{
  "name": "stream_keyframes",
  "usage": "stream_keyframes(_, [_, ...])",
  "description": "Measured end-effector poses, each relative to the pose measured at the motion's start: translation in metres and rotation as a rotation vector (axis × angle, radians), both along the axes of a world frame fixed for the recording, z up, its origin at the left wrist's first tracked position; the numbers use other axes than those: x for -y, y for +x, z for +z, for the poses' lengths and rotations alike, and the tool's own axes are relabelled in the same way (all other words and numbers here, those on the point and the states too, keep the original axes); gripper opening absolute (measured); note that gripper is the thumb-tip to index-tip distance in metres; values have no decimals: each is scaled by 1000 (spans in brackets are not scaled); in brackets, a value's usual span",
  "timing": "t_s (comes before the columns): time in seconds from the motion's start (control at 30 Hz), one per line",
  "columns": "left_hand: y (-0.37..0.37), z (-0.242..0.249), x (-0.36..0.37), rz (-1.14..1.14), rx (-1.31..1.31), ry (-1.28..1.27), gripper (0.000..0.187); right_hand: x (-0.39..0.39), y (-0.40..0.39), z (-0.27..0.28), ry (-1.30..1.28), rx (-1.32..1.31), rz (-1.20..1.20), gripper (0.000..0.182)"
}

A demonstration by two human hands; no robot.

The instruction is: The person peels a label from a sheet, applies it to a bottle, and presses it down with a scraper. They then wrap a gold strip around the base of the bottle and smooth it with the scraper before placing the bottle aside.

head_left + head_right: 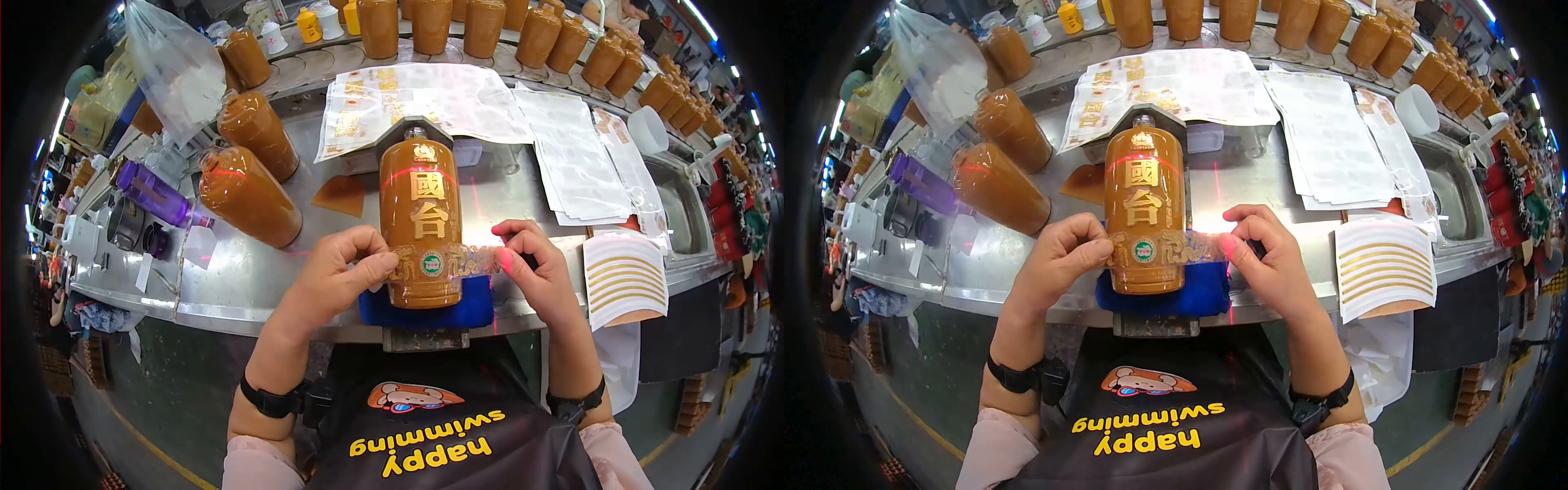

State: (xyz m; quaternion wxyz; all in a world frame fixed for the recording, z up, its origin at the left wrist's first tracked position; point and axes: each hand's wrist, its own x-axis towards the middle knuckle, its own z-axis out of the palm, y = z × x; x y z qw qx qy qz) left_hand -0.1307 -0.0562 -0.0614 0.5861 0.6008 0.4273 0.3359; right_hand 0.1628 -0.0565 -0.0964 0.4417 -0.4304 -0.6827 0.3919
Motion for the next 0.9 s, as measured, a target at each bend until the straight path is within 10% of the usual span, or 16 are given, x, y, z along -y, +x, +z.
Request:
stream_keyframes(0.2, [2,4,2,25,-52,20,19,-5,18,-12,287,546,-265,20])
stream_keyframes(0.47, [1,-10,5,169,-122,237,32,0,-19,21,4,73,-5,29])
stream_keyframes(0.63, [22,-37,14,306,35,347,75,-1,-35,3,32,118,155,72])
stream_keyframes(0.9, [35,-37,14,247,103,315,87,0,-39,3,12,128,130,79])
